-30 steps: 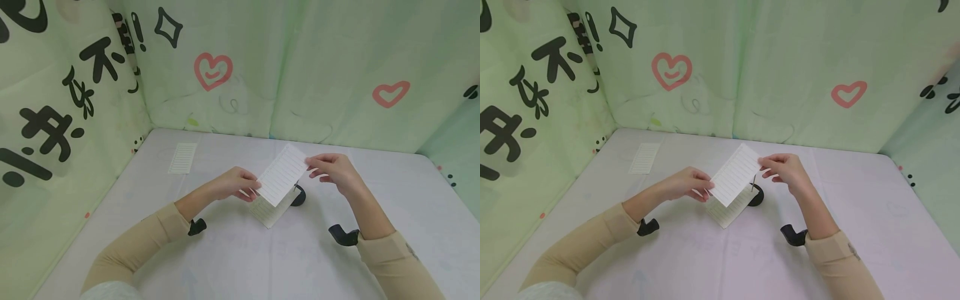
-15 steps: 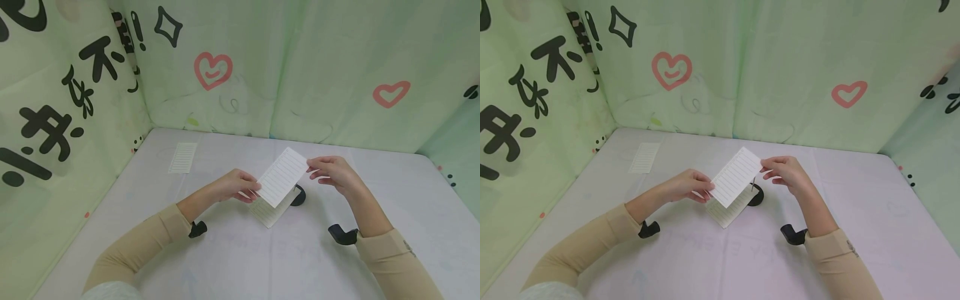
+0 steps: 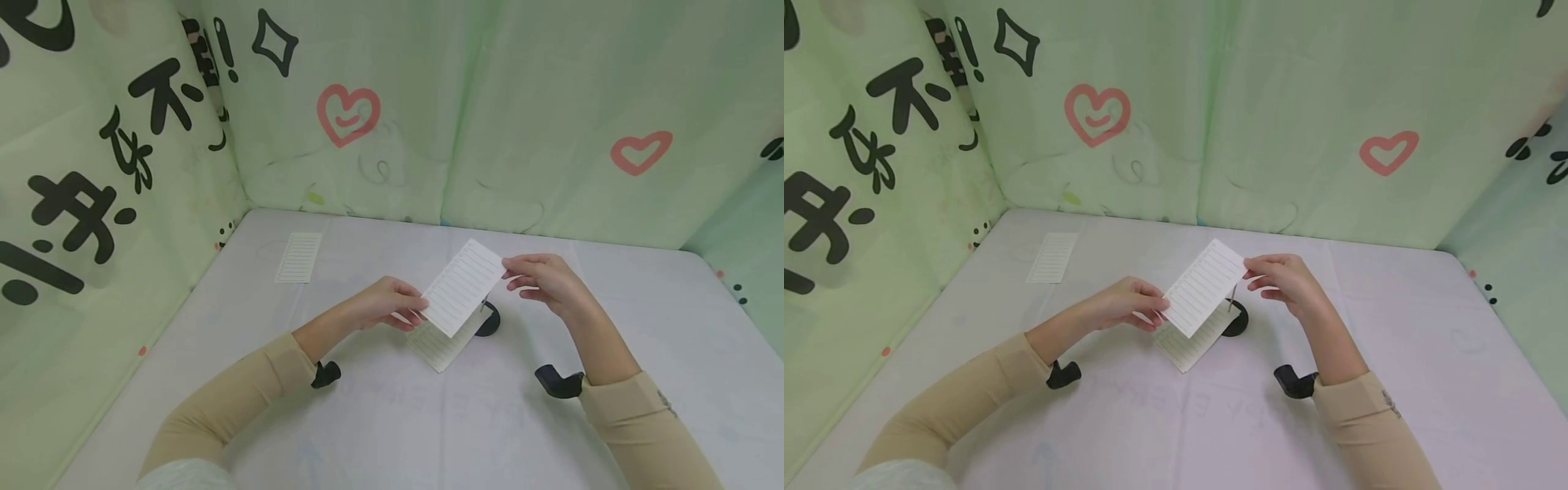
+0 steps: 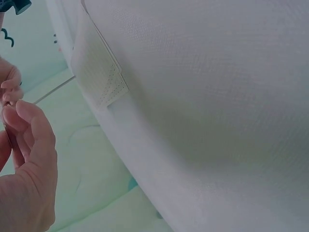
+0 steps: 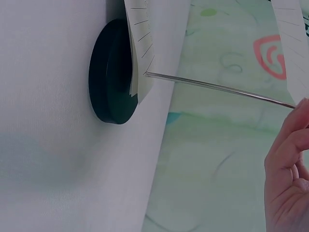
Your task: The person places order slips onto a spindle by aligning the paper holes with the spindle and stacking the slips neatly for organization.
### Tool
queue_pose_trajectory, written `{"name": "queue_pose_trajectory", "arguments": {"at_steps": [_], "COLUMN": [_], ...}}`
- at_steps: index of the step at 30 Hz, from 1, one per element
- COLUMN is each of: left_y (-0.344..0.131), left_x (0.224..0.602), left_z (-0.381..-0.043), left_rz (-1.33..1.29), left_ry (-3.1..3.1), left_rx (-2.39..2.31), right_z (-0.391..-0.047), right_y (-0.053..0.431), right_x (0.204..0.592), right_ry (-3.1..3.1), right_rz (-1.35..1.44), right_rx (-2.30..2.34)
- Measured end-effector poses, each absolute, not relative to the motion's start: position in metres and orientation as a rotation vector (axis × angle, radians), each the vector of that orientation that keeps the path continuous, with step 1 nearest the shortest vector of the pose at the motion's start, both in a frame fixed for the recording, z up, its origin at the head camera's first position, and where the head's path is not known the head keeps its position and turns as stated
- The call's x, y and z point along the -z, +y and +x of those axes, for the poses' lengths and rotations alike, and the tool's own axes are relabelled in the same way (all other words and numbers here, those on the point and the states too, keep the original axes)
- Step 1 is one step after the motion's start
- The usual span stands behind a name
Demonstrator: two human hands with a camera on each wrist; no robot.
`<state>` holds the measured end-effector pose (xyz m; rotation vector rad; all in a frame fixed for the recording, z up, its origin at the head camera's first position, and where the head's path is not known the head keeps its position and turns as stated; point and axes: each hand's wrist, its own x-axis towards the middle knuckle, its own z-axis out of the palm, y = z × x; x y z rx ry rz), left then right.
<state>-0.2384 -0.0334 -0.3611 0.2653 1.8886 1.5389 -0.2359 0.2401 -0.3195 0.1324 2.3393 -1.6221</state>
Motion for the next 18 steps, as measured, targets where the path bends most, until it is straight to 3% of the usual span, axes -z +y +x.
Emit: {"name": "queue_pose_trajectory", "arguments": {"at_steps": [18], "left_y": [-0.0269], "left_x": [0.3605], "left_z": [-0.2405], "left_rz": [0.286], "left_ry": [1.868], "left_rx": [-1.567], "right_z": [-0.2397], "right_y": [0.2479], "right_x": [0.3217], "right_ry": [2.222], "right_rz": [0.177], "right_rx": [1.741]}}
